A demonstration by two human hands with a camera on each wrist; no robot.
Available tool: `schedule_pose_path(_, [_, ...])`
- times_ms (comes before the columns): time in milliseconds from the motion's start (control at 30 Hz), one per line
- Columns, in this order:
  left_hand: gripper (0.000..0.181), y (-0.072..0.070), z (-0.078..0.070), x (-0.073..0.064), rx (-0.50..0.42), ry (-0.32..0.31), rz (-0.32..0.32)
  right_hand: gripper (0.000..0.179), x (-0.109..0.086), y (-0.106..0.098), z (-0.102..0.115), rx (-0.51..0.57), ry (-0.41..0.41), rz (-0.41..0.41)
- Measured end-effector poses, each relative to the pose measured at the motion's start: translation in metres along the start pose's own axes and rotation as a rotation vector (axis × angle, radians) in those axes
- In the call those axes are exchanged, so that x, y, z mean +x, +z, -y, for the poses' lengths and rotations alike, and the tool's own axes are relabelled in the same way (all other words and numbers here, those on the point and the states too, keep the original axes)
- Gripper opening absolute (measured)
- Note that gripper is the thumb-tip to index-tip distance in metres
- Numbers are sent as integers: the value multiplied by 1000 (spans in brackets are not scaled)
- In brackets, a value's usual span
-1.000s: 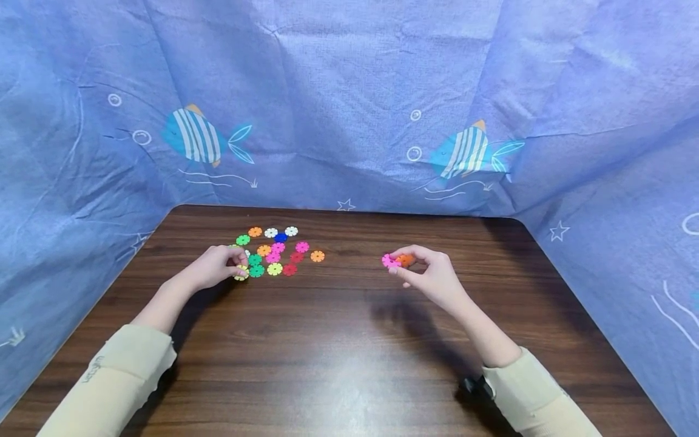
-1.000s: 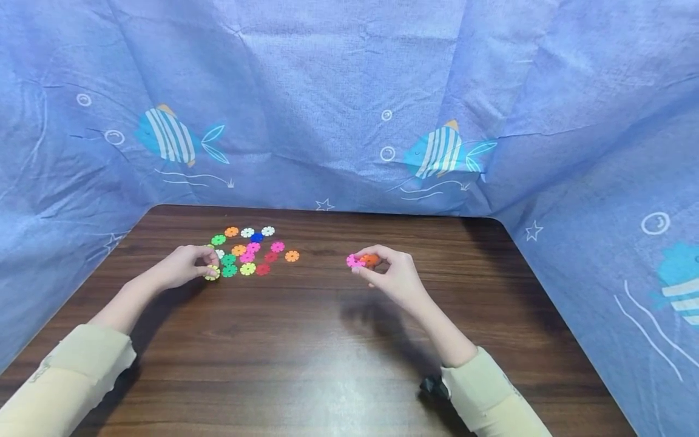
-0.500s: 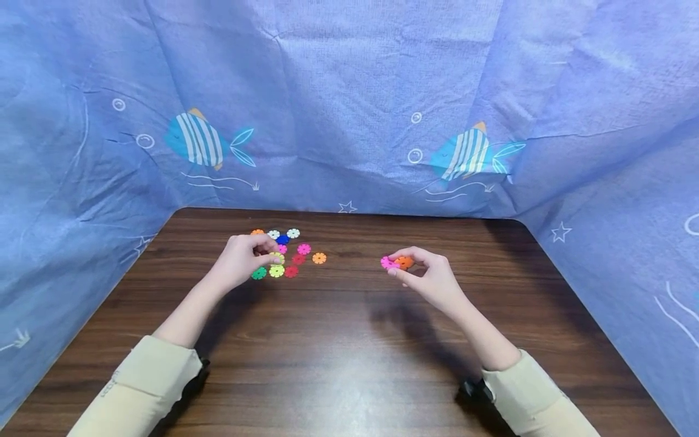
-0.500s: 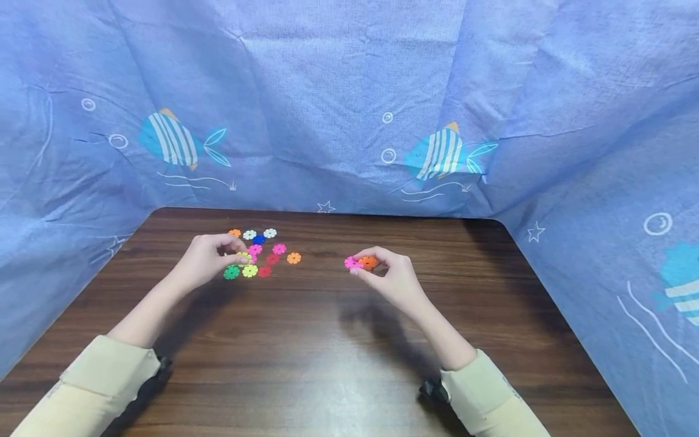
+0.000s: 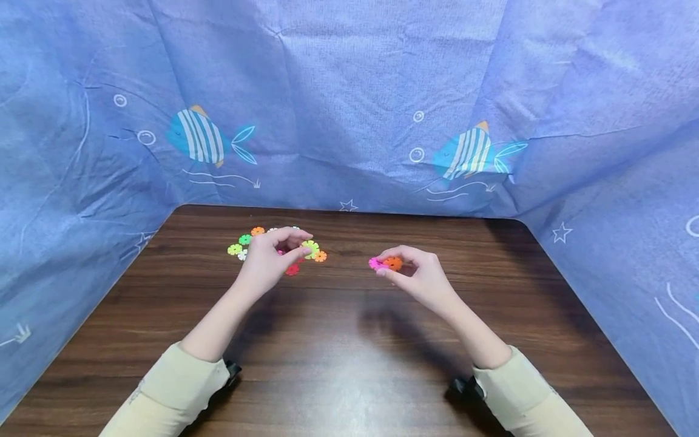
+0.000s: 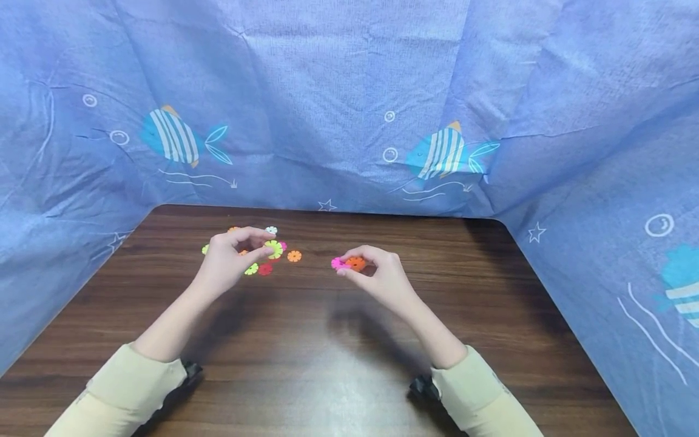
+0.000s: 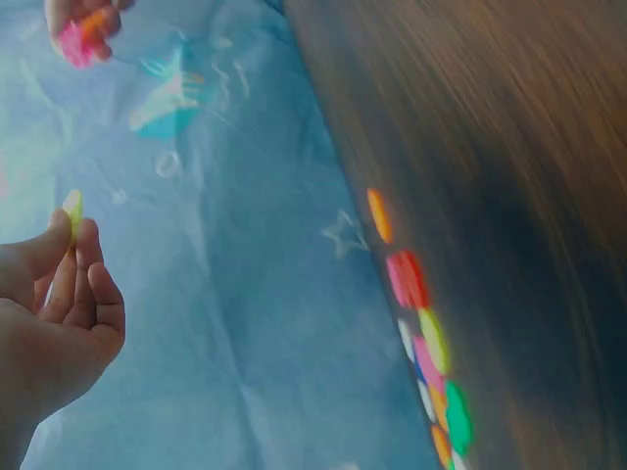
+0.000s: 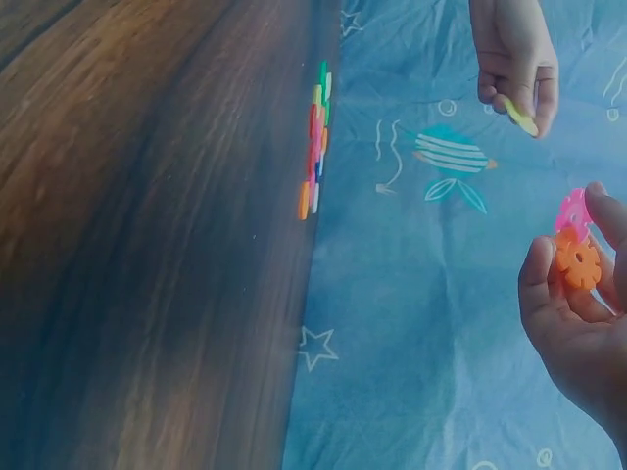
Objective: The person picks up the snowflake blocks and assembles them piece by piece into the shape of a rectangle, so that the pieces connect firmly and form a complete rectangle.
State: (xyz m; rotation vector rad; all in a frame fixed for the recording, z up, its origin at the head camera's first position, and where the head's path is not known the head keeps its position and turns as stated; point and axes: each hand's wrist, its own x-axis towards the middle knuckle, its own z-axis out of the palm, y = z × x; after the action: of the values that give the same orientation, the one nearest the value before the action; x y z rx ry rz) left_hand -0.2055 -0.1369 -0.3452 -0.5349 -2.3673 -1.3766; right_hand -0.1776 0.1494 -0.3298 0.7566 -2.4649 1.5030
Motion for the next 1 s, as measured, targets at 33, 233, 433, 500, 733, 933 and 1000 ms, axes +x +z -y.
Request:
schedule_pose_path(33, [22, 3, -2, -1, -15, 12, -12, 21, 1, 1, 1, -11, -23, -1])
schedule_pose_path(233, [17, 19, -13, -4, -43, 49, -59, 24, 4, 4, 8, -56, -74, -27])
schedule_pose_path(433, [16, 34, -21, -8, -101, 44, -70, 23, 6, 7, 11, -29, -93, -27])
schedule_pose_path(500, [17, 38, -22, -9, -108, 56, -71, 22, 7, 9, 11, -21, -96, -20])
schedule_pose_path(733, [14, 50, -27, -12, -133, 100, -77, 22, 9, 13, 10, -4, -72, -4])
schedule_pose_path(933, [15, 56, -28, -13, -144, 139, -90, 21, 11, 19, -7, 43, -84, 4])
schedule_pose_path(1000, [16, 57, -28, -13, -145, 141, -87, 20, 11, 21, -8, 68, -75, 10])
